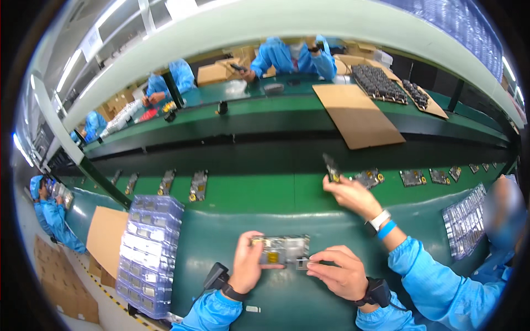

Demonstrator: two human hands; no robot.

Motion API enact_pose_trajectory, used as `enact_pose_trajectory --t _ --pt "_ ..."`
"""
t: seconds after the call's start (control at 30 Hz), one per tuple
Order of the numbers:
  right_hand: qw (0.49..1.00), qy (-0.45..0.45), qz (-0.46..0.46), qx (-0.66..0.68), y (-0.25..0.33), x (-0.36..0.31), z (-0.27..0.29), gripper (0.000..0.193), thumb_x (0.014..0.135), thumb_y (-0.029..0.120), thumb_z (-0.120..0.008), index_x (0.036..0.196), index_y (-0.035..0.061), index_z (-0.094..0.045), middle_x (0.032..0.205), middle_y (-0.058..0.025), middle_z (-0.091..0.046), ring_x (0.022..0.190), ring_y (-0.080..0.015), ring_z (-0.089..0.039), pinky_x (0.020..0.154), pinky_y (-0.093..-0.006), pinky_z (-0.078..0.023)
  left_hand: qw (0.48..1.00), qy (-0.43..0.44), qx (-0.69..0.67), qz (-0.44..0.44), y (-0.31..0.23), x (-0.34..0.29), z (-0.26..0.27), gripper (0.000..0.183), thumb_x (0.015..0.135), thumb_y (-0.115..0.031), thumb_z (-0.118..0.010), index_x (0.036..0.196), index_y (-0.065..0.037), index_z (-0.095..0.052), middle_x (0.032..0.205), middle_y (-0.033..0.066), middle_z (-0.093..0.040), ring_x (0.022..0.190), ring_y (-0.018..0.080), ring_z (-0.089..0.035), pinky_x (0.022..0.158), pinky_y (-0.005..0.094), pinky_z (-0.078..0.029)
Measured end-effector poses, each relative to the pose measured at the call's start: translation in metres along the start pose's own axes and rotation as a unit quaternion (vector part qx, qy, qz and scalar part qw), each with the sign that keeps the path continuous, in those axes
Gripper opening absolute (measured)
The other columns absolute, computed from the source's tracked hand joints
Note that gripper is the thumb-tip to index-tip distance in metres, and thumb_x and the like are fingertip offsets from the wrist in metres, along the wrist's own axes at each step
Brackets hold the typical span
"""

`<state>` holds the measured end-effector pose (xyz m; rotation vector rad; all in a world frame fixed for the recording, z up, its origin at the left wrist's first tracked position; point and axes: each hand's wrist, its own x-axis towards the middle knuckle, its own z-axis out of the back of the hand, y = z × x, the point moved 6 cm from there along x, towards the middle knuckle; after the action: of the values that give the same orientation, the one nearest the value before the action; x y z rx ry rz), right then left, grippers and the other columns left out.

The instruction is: Assemble and inspect electronic circuit board components on a factory conveyor belt.

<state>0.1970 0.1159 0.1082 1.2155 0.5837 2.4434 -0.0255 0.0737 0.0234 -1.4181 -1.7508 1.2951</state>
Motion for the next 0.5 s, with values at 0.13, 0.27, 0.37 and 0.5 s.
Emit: enact_pose_trajectory --t 0.13,0.27,0.37,0.5 --pt "0.998 -0.024 0.038 -0.040 0.011 0.001 -0.006 0.029 0.070 0.006 -0.086 0.098 0.0099 -0.078 0.104 -0.0031 -0.073 0.090 -0.0221 -0.063 0.081 -0.0391 -0.055 0.987 0.102 0.119 0.023 0.005 -0.031 -0.033 0.029 0.110 -0.022 -0.045 0.134 -0.007 -0.043 0.117 0.0075 -0.057 0.103 0.0156 -0.058 0.082 0.0307 -0.057" --pt "0.998 -0.005 0.029 -0.048 0.010 -0.003 -0.015 0.031 0.067 0.007 -0.087 0.097 0.0110 -0.079 0.104 -0.0021 -0.073 0.092 -0.0211 -0.063 0.086 -0.0402 -0.056 0.974 0.166 0.155 -0.009 0.008 -0.045 -0.038 0.035 0.111 -0.023 -0.041 0.139 0.000 -0.044 0.117 0.0095 -0.061 0.103 0.0137 -0.058 0.093 0.0302 -0.048" --pt "0.999 -0.007 0.008 -0.053 0.011 -0.006 -0.016 0.036 0.064 0.010 -0.091 0.098 0.0151 -0.080 0.103 0.0002 -0.073 0.094 -0.0207 -0.062 0.089 -0.0413 -0.056 0.976 0.173 0.131 -0.016 0.003 -0.049 -0.039 0.036 0.111 -0.023 -0.041 0.140 0.000 -0.043 0.118 0.0098 -0.061 0.104 0.0139 -0.058 0.092 0.0300 -0.048" --pt "0.999 0.006 0.002 -0.048 0.009 -0.010 -0.018 0.036 0.064 0.009 -0.091 0.098 0.0157 -0.080 0.104 0.0008 -0.073 0.094 -0.0200 -0.062 0.092 -0.0430 -0.056 0.975 0.180 0.131 -0.001 0.000 -0.051 -0.040 0.036 0.111 -0.022 -0.040 0.140 0.000 -0.043 0.119 0.0095 -0.061 0.103 0.0141 -0.058 0.092 0.0296 -0.047"
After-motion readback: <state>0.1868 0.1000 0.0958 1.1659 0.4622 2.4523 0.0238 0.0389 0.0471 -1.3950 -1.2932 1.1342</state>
